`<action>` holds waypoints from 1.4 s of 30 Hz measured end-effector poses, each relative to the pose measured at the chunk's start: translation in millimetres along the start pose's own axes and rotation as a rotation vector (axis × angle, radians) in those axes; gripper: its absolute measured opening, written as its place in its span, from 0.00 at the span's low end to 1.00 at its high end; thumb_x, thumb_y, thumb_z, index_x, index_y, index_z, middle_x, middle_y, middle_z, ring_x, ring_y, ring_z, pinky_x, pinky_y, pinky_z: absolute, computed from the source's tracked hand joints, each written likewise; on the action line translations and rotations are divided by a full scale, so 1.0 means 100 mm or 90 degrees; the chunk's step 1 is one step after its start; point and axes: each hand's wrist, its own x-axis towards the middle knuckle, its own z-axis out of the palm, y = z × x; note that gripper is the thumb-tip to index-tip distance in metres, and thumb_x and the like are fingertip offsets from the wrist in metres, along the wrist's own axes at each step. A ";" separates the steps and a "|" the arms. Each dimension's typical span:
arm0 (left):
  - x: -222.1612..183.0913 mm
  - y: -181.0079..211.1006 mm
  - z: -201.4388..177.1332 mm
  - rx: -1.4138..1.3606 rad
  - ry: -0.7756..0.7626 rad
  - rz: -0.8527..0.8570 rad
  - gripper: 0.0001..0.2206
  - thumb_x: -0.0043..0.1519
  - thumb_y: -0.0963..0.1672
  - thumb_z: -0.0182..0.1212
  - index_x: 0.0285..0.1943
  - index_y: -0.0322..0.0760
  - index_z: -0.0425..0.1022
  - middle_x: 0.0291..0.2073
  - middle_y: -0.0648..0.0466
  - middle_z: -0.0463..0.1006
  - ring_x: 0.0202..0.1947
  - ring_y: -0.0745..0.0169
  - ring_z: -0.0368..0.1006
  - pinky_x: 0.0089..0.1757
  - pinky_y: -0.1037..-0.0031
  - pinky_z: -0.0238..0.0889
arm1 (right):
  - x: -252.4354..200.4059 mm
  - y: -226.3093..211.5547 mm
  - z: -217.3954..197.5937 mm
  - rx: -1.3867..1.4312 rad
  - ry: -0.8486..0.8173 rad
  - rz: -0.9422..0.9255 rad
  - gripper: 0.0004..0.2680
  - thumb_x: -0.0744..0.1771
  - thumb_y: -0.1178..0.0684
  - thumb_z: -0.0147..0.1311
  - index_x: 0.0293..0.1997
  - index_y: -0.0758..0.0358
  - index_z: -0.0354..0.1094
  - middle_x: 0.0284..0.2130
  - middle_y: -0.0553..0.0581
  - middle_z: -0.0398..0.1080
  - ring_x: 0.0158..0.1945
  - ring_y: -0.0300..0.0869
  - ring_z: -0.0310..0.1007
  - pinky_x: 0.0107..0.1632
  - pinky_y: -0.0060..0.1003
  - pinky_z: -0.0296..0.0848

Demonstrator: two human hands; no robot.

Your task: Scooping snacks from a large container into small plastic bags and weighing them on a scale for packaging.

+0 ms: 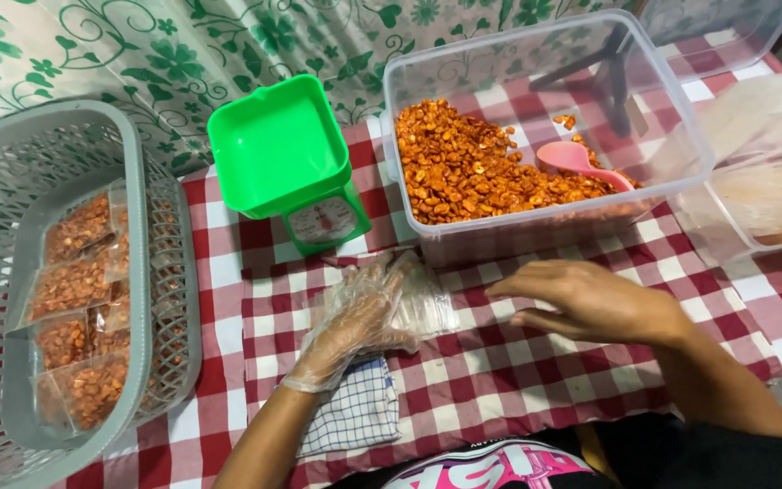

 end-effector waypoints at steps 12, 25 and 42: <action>-0.79 -0.12 -0.69 -0.116 0.258 0.157 0.54 0.50 0.63 0.74 0.80 0.53 0.40 0.73 0.35 0.54 0.63 0.28 0.63 0.50 0.31 0.65 | 0.26 0.57 -1.17 -0.240 0.067 0.376 0.18 0.68 0.46 0.53 0.65 0.55 0.67 0.53 0.59 0.75 0.52 0.49 0.77 0.51 0.47 0.77; -0.42 0.36 -1.06 -0.263 0.618 0.324 0.41 0.57 0.65 0.58 0.72 0.44 0.57 0.66 0.42 0.62 0.66 0.48 0.71 0.52 0.70 0.84 | 0.49 1.53 -0.98 -0.376 -0.372 0.644 0.13 0.69 0.50 0.54 0.61 0.48 0.67 0.44 0.47 0.78 0.41 0.41 0.77 0.38 0.33 0.72; 0.12 0.39 -0.72 -0.143 0.592 0.217 0.49 0.58 0.66 0.54 0.82 0.41 0.43 0.73 0.41 0.57 0.71 0.39 0.57 0.67 0.47 0.58 | 0.66 0.85 -0.96 -0.195 -0.068 0.359 0.15 0.68 0.44 0.49 0.62 0.49 0.66 0.55 0.52 0.74 0.50 0.43 0.80 0.56 0.40 0.82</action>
